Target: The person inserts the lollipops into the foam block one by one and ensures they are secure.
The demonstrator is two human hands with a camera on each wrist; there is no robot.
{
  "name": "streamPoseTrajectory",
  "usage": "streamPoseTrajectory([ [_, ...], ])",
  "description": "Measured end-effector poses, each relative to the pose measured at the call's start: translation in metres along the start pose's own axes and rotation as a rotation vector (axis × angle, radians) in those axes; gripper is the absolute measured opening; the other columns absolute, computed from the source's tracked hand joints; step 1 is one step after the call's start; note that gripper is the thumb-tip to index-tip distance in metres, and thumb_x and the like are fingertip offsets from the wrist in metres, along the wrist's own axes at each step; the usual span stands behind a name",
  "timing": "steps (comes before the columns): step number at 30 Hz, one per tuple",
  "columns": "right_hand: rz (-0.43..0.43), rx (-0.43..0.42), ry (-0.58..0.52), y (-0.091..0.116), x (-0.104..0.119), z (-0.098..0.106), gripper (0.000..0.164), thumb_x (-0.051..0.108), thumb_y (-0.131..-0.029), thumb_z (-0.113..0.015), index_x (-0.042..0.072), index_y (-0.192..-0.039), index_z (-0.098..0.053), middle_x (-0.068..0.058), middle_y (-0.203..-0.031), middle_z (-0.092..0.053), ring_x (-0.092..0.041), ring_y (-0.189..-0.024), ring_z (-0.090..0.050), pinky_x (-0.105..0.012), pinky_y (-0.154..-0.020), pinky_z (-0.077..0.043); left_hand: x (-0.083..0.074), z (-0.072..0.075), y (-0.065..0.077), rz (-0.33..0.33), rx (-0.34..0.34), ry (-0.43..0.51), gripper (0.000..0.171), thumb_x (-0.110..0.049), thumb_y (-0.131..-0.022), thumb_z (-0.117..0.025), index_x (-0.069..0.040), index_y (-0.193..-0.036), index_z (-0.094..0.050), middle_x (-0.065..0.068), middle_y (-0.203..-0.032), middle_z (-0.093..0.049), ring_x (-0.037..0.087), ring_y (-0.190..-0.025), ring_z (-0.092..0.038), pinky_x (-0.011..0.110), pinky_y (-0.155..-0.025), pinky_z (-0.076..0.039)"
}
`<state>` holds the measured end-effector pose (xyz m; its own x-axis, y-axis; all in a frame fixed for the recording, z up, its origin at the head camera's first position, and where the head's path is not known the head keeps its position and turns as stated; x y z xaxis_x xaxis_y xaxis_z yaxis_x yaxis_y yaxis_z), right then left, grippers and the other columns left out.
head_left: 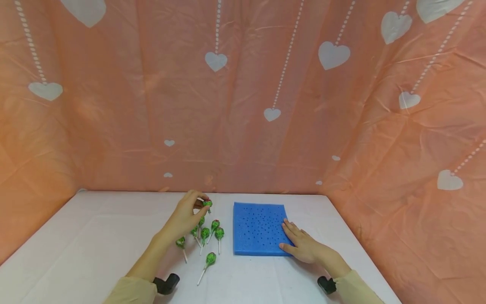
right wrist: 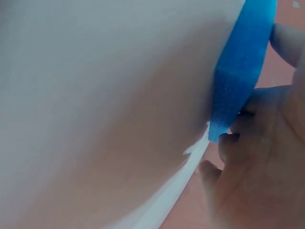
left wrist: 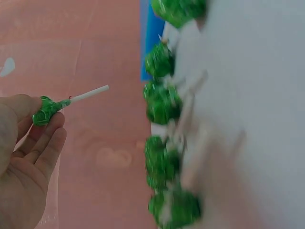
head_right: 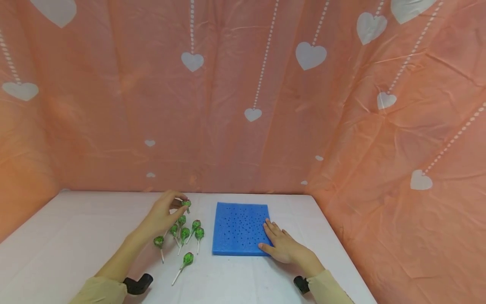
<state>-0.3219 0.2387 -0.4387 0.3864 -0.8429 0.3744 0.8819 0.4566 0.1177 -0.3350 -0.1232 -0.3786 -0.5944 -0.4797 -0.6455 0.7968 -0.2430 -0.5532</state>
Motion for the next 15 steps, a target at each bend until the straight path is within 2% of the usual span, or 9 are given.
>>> streamPoseTrajectory([
  [7,-0.017,0.006,-0.028,-0.001,0.003,0.004,0.081,0.045,-0.106,-0.055,-0.005,-0.162,-0.023,-0.021,-0.172,-0.013,-0.044,-0.158,-0.01,-0.066,-0.124,-0.012,-0.009,-0.024,-0.016,0.01,-0.008,0.037,0.025,0.001,-0.096,-0.072,0.0,-0.119,-0.061,0.013,-0.116,-0.058,0.026,-0.1,-0.067,0.036,-0.091,-0.059],
  [15,-0.022,-0.001,-0.049,-0.001,0.001,0.001,0.081,0.045,-0.105,-0.057,-0.005,-0.161,-0.025,-0.022,-0.171,-0.015,-0.045,-0.157,-0.011,-0.067,-0.123,-0.012,-0.017,-0.049,-0.027,0.03,-0.02,0.1,0.024,-0.001,-0.095,-0.073,-0.003,-0.117,-0.062,0.01,-0.114,-0.06,0.025,-0.103,-0.068,0.038,-0.09,-0.059],
])
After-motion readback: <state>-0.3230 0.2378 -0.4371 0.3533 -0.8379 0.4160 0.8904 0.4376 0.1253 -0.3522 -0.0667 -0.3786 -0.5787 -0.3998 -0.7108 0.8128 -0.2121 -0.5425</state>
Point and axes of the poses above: each hand's wrist, its own y-axis away from the middle knuckle, its own z-axis out of the back of the hand, x = y × z, the point moved 5 cm from there along -y, towards the middle knuckle
